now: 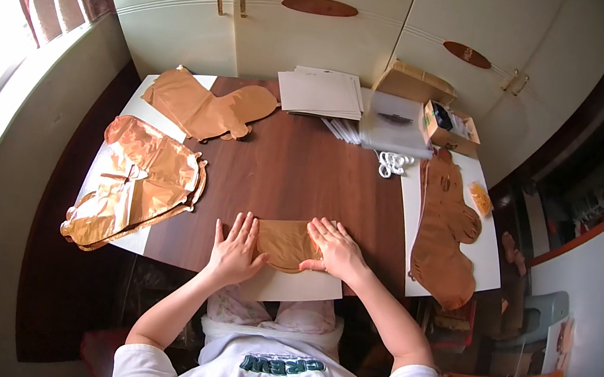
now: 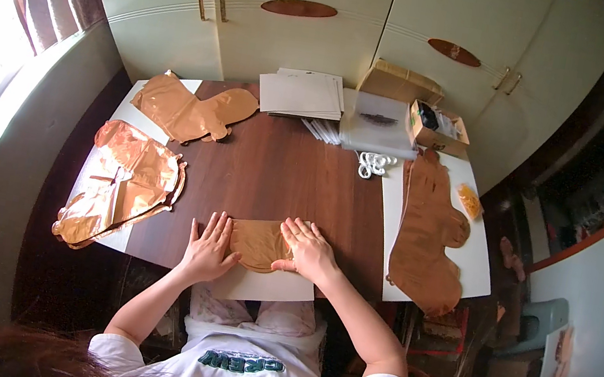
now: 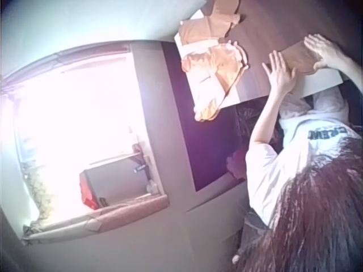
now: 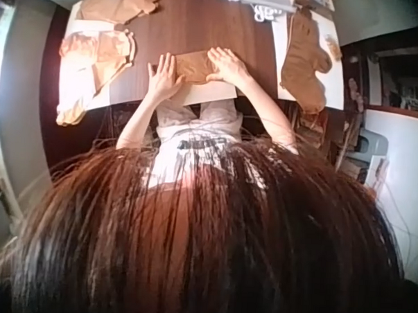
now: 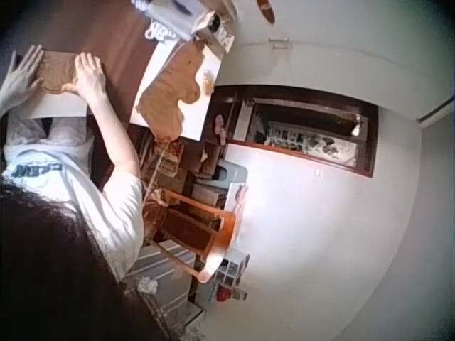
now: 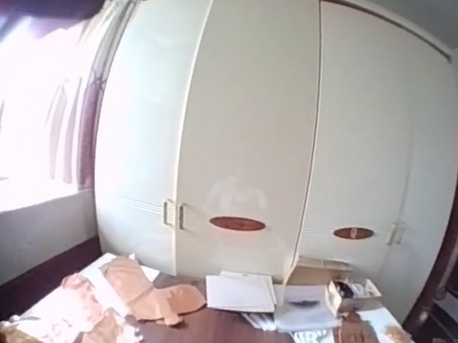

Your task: Folding metallic decorative paper and placing items into plastic sleeves with cardboard inserts.

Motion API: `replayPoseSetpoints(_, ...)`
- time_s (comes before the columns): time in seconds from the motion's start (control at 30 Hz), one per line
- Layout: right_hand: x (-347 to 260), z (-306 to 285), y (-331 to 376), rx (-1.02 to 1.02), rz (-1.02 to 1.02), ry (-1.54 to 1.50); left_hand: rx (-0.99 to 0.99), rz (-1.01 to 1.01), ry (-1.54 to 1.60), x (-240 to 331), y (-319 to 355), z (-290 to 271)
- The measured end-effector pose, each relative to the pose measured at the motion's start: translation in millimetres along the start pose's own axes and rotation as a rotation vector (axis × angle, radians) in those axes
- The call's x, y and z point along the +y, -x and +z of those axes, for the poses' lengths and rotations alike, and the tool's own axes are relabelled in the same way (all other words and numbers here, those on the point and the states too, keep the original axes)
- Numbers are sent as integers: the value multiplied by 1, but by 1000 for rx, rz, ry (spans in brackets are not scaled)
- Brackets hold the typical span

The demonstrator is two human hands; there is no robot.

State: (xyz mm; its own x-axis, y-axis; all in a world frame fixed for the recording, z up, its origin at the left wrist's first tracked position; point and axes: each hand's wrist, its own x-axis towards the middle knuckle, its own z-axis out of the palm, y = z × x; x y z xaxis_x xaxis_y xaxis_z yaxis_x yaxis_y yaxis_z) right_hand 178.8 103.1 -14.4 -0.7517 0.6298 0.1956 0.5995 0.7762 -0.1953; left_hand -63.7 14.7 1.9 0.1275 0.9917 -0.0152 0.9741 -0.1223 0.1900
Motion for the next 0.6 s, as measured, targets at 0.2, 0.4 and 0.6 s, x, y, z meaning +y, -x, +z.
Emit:
replayPoseSetpoints(0.2, 2, 4, 2, -4, 5, 12, 194, 31, -66, -3, -21, -8)
replayPoseSetpoints(0.4, -2, -4, 0, -134, 54, 60, 106, 513, 85, 23, -63, 6)
replayPoseSetpoints(0.6, -2, -4, 3, 14, 16, 32, 109, 516, 4, 22, -65, 15)
